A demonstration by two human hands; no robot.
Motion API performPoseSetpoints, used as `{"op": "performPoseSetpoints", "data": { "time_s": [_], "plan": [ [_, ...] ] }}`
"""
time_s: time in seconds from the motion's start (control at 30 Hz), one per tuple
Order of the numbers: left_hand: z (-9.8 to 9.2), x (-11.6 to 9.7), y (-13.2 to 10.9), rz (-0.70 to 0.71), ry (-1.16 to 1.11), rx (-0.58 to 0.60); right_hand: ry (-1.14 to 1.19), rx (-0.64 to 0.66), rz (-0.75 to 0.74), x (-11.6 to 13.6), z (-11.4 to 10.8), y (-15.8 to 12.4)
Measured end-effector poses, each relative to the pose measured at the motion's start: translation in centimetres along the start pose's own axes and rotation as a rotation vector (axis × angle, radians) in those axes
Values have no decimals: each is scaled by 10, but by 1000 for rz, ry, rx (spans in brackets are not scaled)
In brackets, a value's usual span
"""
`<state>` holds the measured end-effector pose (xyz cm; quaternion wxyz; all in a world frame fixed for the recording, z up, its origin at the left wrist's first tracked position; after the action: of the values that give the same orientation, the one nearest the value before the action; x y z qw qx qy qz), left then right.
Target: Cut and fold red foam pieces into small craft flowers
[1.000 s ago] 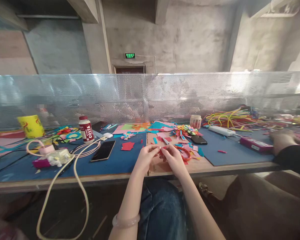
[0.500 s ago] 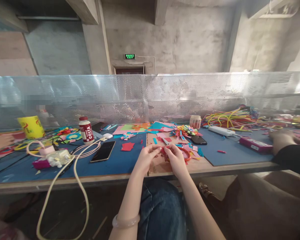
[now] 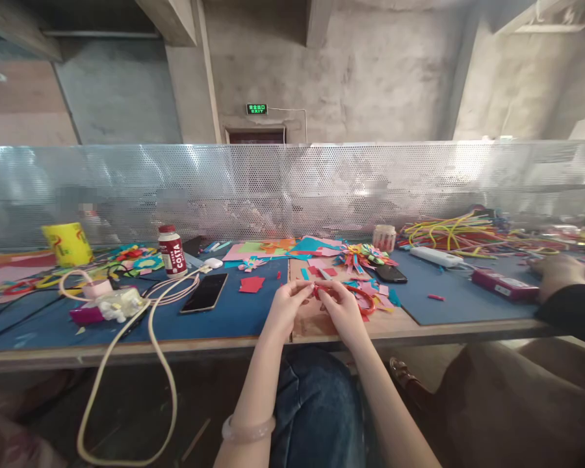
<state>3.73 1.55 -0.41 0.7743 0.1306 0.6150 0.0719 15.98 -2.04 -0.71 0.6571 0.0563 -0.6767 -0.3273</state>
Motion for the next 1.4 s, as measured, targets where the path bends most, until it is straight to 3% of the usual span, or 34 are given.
{"op": "performPoseSetpoints", "data": {
  "time_s": [0.47,1.13,1.4],
  "plan": [
    [1,-3,0,-14,-61,-86,14,24,-33,-6,3,0],
    [-1,-2,-2,71,-55,-62,41,17,33,-4,0,0],
    [0,-2,-2,37,-75,-80,68,33,33,1,-2,0]
  ]
}}
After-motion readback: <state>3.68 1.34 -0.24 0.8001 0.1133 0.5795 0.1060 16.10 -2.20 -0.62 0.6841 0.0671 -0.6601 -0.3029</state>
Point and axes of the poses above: each hand's wrist, its own y-axis towards the middle knuckle, its own z-axis out of the palm, x = y × z, the point moved 2 cm from there along y, towards the middle knuckle, and after that the axes turned 10 degrees about -x, right-handed, at the moved point
